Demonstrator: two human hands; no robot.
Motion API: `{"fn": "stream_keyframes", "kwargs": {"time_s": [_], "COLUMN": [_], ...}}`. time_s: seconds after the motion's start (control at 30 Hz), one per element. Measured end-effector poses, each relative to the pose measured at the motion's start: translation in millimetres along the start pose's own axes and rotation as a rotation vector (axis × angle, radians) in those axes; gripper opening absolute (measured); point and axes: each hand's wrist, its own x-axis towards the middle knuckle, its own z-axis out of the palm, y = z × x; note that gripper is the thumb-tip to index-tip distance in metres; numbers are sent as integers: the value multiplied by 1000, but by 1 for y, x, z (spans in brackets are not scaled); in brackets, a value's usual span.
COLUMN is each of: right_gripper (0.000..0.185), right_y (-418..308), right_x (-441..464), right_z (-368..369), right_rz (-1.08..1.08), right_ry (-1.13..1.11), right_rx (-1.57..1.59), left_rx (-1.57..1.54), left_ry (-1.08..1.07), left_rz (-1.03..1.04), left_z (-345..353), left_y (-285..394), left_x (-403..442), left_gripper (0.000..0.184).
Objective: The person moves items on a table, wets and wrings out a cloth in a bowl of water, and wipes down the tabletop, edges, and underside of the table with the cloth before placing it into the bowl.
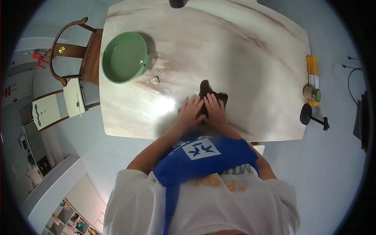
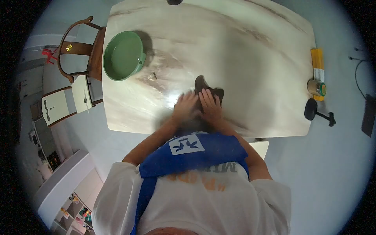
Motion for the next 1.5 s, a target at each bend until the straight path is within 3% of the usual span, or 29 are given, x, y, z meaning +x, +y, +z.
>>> {"fn": "stream_keyframes", "kwargs": {"time_s": [0.07,0.27,0.43,0.63,0.83,0.93,1.03,1.3,1.5], "right_gripper": [78,68,62,63,59,55,54,53,56], "right_y": [10,27,67,121,186,214,241,251,225], "right_x": [3,64,168,288,395,438,466,490,442], "right_z": [14,-9,-27,-44,-53,-66,-79,-87,-78], "right_rz": [-40,-32,-45,-7,6,-9,-86,-32,44], "right_ry": [71,52,280,282,464,490,521,501,477], "right_rx": [-18,-40,-20,-146,-254,-265,-251,-230,-232], "left_rx": [134,172,213,303,281,331,421,365,360], "left_ry": [-20,37,208,325,446,306,279,339,284], "left_rz": [-49,-82,23,77,134,-64,-100,-96,-69], "left_z": [28,1,-28,-61,-83,-95,-106,-116,-96], "left_y": [5,-3,-58,-117,-169,-176,-178,-176,-166], "left_x": [-3,54,155,276,395,445,484,503,463], "left_gripper": [75,80,75,70,62,61,66,64,65]}}
